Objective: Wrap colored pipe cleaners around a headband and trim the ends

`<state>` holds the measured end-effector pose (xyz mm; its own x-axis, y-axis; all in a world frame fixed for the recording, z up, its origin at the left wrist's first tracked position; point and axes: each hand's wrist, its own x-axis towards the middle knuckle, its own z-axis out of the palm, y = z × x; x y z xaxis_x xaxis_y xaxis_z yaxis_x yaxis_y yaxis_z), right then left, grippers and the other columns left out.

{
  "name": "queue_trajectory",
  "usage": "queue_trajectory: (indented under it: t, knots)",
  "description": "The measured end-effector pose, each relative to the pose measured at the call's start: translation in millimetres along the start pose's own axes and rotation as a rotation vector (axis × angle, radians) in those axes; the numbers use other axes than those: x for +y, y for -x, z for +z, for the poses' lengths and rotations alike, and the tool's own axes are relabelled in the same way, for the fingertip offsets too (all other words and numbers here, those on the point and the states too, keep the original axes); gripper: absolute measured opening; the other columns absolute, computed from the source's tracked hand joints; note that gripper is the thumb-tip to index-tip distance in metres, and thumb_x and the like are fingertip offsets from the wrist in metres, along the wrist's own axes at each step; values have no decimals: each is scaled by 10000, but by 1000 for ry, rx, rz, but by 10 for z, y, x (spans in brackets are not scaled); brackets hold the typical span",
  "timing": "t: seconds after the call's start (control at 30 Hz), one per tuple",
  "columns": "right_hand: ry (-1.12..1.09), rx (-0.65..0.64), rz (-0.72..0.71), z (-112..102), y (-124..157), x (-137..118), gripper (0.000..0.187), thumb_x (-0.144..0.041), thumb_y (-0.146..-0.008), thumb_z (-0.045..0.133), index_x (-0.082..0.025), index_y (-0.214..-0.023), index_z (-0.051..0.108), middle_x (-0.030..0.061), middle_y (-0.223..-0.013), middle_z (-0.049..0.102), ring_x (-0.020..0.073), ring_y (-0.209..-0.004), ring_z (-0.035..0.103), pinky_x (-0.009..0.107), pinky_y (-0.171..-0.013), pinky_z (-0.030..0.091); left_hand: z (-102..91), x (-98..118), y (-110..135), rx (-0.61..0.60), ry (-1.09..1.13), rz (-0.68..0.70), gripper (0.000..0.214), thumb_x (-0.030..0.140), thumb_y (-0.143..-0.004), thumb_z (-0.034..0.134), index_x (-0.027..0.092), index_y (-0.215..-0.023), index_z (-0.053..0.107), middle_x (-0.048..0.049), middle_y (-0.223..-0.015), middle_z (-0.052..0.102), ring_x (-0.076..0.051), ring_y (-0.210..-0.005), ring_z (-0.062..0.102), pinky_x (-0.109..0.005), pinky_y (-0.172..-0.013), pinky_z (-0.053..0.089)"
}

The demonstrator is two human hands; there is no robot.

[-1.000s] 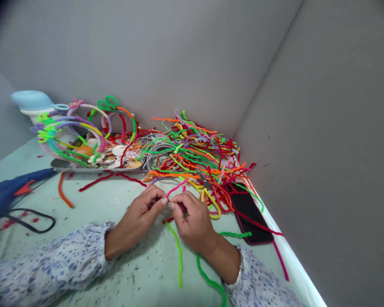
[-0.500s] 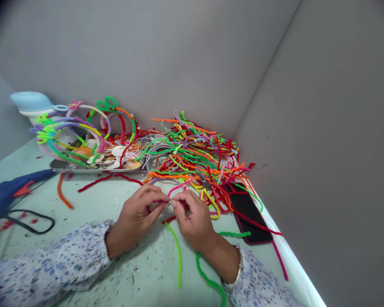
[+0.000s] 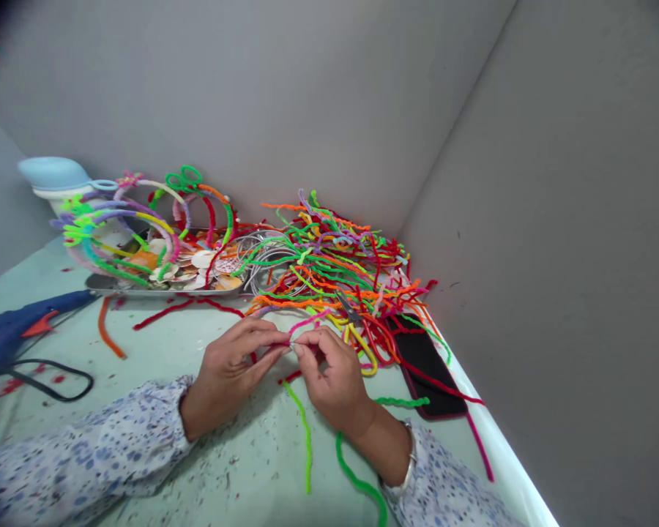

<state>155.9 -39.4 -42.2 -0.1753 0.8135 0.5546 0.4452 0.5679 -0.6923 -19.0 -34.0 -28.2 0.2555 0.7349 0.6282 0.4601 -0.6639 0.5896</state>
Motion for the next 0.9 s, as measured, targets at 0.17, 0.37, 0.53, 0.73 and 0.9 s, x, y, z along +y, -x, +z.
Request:
queue_trajectory:
  t: [0.17, 0.37, 0.53, 0.73, 0.9]
  knots:
    - [8, 12, -16, -7, 3, 1, 71, -187, -889, 531, -216, -893, 595, 24, -815, 625, 171, -754, 587, 295, -677, 469, 7, -19, 11, 4, 8, 15, 145, 207, -857, 622, 208, -987, 687, -52, -885, 668, -163, -832, 619, -319, -795, 516]
    - [15, 10, -43, -4, -3, -11, 88, -170, -889, 539, -222, -910, 607, 26, -828, 642, 170, -764, 600, 297, -689, 478, 10, -22, 28, -15, 19, -2, 155, 189, -860, 615, 219, -993, 688, -44, -872, 653, -155, -821, 606, -314, -789, 511]
    - [15, 17, -75, -5, -24, -21, 119, -150, -884, 556, -224, -934, 635, 29, -857, 660, 172, -803, 613, 307, -728, 485, 19, -32, 44, -26, 47, -25, 164, 176, -867, 599, 215, -1003, 681, -46, -890, 623, -153, -851, 592, -282, -756, 500]
    - [25, 24, -93, -3, -32, -28, 134, -137, -869, 585, -222, -943, 659, 28, -846, 654, 167, -794, 607, 303, -724, 483, 14, -5, 33, -76, 20, -92, 100, 171, -884, 556, 182, -941, 637, -47, -891, 615, -173, -875, 577, -330, -834, 465]
    - [36, 36, -87, 9, -30, -33, 109, -145, -866, 588, -218, -930, 640, 28, -844, 632, 170, -796, 590, 303, -713, 476, -1, 29, 17, -86, 26, -116, 68, 178, -899, 528, 175, -903, 595, -46, -891, 598, -181, -888, 555, -326, -831, 442]
